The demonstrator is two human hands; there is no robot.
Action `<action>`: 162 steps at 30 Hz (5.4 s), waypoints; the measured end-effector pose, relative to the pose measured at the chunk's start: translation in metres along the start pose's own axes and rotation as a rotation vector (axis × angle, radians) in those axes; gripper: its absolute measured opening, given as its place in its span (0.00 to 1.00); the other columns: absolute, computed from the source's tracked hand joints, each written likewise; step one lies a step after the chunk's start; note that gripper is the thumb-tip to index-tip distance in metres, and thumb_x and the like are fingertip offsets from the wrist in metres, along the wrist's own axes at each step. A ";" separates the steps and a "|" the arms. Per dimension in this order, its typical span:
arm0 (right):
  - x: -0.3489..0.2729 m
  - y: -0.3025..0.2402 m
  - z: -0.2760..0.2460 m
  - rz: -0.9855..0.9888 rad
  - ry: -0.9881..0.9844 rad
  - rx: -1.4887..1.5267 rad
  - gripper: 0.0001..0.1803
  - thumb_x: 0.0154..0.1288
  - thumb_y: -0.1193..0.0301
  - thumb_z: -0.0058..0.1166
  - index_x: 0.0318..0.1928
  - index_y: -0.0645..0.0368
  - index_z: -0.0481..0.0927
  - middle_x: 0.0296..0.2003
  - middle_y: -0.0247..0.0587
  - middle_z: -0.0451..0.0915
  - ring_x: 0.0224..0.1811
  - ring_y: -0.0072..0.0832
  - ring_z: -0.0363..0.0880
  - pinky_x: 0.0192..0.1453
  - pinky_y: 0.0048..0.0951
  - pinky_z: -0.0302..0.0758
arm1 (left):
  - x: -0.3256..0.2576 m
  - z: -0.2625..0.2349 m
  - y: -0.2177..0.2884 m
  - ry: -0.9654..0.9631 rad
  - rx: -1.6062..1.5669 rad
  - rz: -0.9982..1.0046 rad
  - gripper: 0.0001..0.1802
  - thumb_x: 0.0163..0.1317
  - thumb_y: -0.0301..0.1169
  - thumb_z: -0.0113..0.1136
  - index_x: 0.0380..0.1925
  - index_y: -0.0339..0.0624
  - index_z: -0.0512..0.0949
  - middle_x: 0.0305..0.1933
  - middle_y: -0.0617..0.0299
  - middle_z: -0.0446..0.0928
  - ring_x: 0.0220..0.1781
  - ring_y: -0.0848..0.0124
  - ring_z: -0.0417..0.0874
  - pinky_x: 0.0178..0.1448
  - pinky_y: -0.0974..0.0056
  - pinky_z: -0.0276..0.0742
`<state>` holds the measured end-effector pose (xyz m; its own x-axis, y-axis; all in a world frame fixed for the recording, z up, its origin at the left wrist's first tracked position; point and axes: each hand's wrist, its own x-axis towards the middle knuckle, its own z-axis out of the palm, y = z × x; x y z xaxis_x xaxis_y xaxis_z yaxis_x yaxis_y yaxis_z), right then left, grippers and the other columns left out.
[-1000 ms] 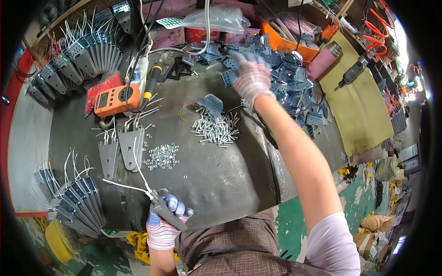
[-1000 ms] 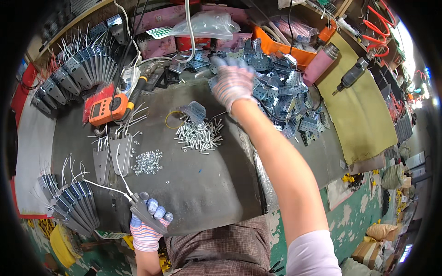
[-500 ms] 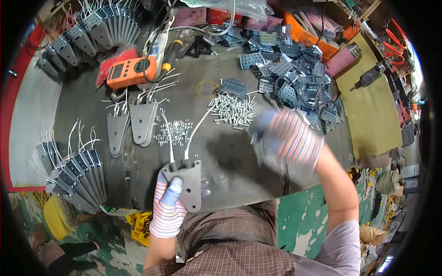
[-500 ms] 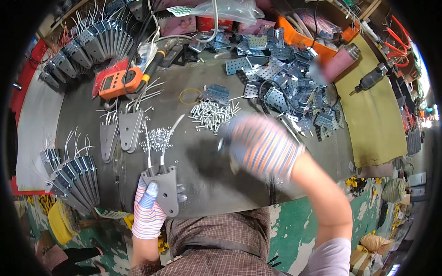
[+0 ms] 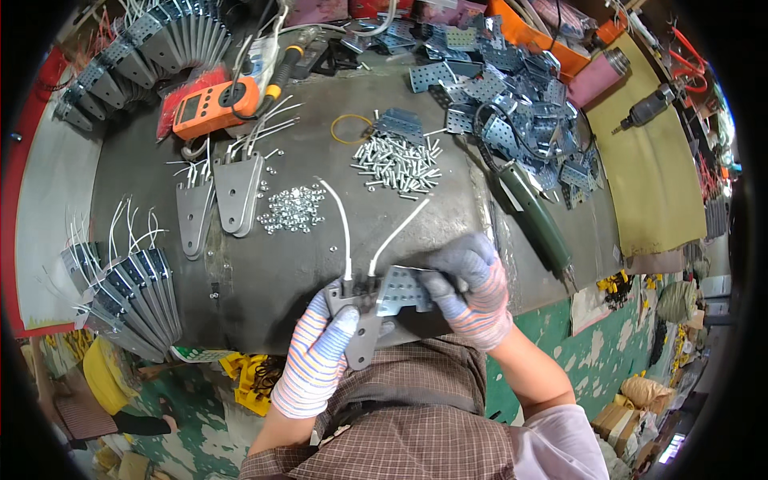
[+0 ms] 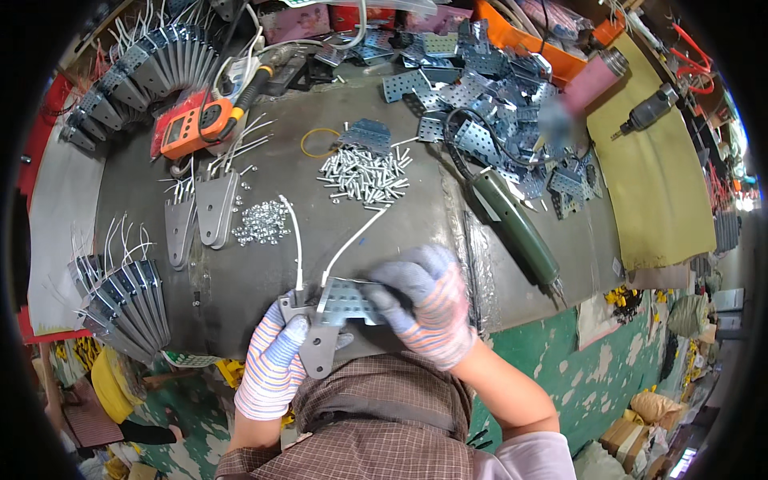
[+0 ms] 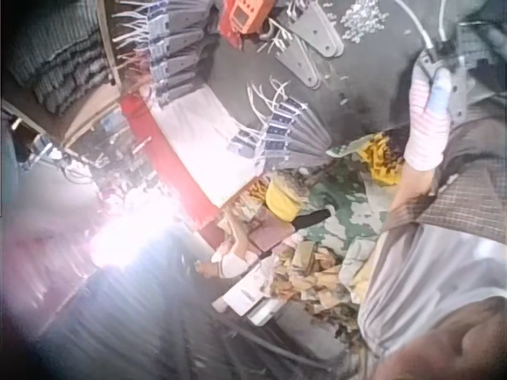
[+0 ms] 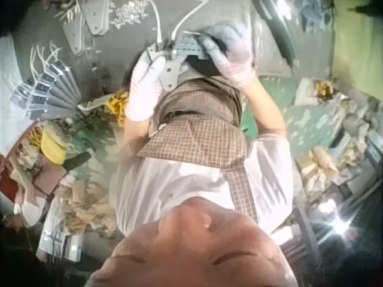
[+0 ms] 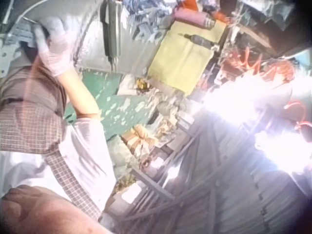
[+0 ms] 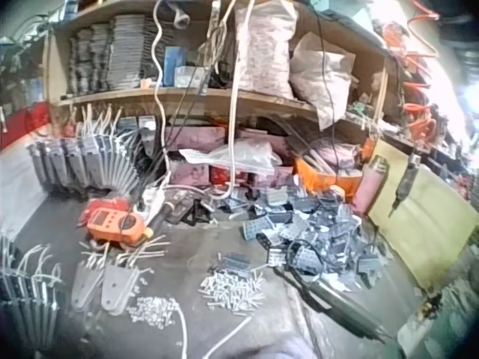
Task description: The person assembles small metal plates with wires and screws using an electric screwdriver.
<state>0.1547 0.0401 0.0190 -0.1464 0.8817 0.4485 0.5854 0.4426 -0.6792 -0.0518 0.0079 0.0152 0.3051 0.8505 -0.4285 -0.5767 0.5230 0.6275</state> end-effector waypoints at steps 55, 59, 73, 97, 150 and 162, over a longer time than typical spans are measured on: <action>0.056 0.054 0.007 0.142 -0.254 -0.556 0.11 0.60 0.64 0.57 0.38 0.58 0.78 0.36 0.48 0.75 0.45 0.46 0.74 0.50 0.44 0.71 | 0.031 0.002 -0.016 0.246 -0.001 0.213 0.20 0.67 0.43 0.52 0.49 0.39 0.71 0.38 0.53 0.80 0.30 0.62 0.83 0.31 0.59 0.84; 0.037 0.009 -0.008 0.221 -0.360 0.106 0.12 0.63 0.64 0.53 0.39 0.60 0.78 0.35 0.49 0.78 0.41 0.47 0.77 0.46 0.42 0.74 | 0.027 0.013 -0.016 0.155 0.147 0.234 0.16 0.67 0.37 0.51 0.49 0.38 0.72 0.39 0.55 0.79 0.32 0.66 0.83 0.34 0.61 0.83; 0.021 -0.029 -0.004 0.252 -0.294 0.518 0.07 0.58 0.71 0.59 0.35 0.60 0.77 0.31 0.47 0.78 0.35 0.44 0.79 0.40 0.36 0.75 | 0.025 0.014 -0.037 0.241 1.259 0.661 0.23 0.60 0.37 0.56 0.51 0.32 0.70 0.49 0.42 0.73 0.48 0.46 0.77 0.52 0.52 0.74; -0.092 0.041 -0.040 0.506 0.531 0.333 0.35 0.55 0.81 0.50 0.65 0.60 0.57 0.57 0.47 0.67 0.59 0.34 0.69 0.65 0.38 0.62 | 0.135 0.112 -0.007 -0.009 1.098 0.710 0.12 0.63 0.32 0.56 0.44 0.39 0.78 0.40 0.51 0.80 0.43 0.62 0.82 0.51 0.60 0.76; -0.068 -0.018 -0.020 0.722 -0.085 0.927 0.38 0.53 0.76 0.58 0.66 0.59 0.61 0.59 0.44 0.69 0.61 0.31 0.66 0.67 0.33 0.62 | 0.040 0.017 -0.032 0.262 1.239 1.111 0.10 0.55 0.28 0.67 0.33 0.40 0.75 0.33 0.55 0.74 0.34 0.58 0.76 0.38 0.60 0.74; -0.070 -0.023 -0.009 0.393 -0.086 0.450 0.33 0.56 0.78 0.52 0.65 0.61 0.61 0.55 0.49 0.71 0.59 0.36 0.71 0.64 0.32 0.65 | 0.036 0.041 -0.057 0.270 0.384 0.603 0.19 0.61 0.27 0.64 0.49 0.39 0.69 0.45 0.63 0.74 0.46 0.76 0.74 0.53 0.69 0.72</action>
<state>0.1588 -0.0334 0.0082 -0.0624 0.9950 0.0783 0.2167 0.0901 -0.9721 0.0232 0.0111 -0.0090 -0.2035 0.9776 -0.0533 -0.2652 -0.0026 0.9642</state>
